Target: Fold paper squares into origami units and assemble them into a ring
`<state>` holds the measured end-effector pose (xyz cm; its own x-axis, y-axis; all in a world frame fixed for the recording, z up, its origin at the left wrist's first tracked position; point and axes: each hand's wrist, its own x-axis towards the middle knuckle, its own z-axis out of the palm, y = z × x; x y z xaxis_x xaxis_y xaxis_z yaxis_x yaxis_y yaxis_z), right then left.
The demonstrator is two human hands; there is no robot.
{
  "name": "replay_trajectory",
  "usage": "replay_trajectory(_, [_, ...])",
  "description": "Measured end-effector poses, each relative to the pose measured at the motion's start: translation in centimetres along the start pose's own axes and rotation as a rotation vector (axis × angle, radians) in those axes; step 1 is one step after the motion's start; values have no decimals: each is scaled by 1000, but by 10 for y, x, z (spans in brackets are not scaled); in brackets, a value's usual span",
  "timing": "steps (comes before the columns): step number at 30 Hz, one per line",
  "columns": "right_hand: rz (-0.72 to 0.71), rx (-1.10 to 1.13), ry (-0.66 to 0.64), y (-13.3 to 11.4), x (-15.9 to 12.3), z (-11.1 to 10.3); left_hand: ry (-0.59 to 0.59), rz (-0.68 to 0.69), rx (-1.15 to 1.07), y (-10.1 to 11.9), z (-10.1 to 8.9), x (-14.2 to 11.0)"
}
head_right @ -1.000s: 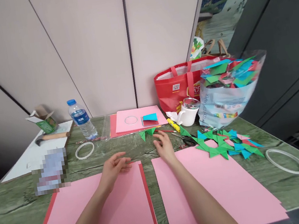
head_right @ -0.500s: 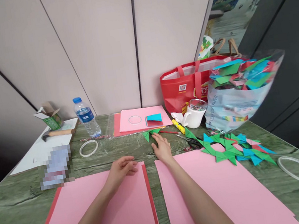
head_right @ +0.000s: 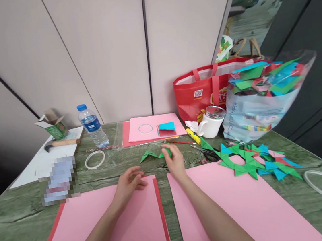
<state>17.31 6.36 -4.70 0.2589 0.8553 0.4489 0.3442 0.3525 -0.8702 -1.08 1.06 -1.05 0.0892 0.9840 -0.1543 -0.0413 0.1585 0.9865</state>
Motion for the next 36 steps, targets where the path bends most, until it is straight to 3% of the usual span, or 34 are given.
replay_trajectory(4, [28, 7, -207, 2, -6, 9, 4, 1, 23, -1, 0, 1])
replay_trajectory(16, [-69, -281, -217, 5, -7, 10, 13, 13, 54, -2, 1, 1])
replay_trajectory(21, [-191, -140, -294, -3, -10, 9, 8, 19, 66, -4, 0, 1])
replay_trajectory(27, [-95, -46, -131, -23, -12, 26, 20, 33, 41, -7, 0, 3])
replay_trajectory(30, [-62, -85, -122, -31, -10, 38, 23, 29, 2, -11, -1, 5])
replay_trajectory(33, [-147, -257, -197, -34, -6, 47, 26, 8, -60, -13, -2, 8])
replay_trajectory(36, [-177, -461, -381, -33, -2, 51, 49, 1, -89, -16, -3, 11])
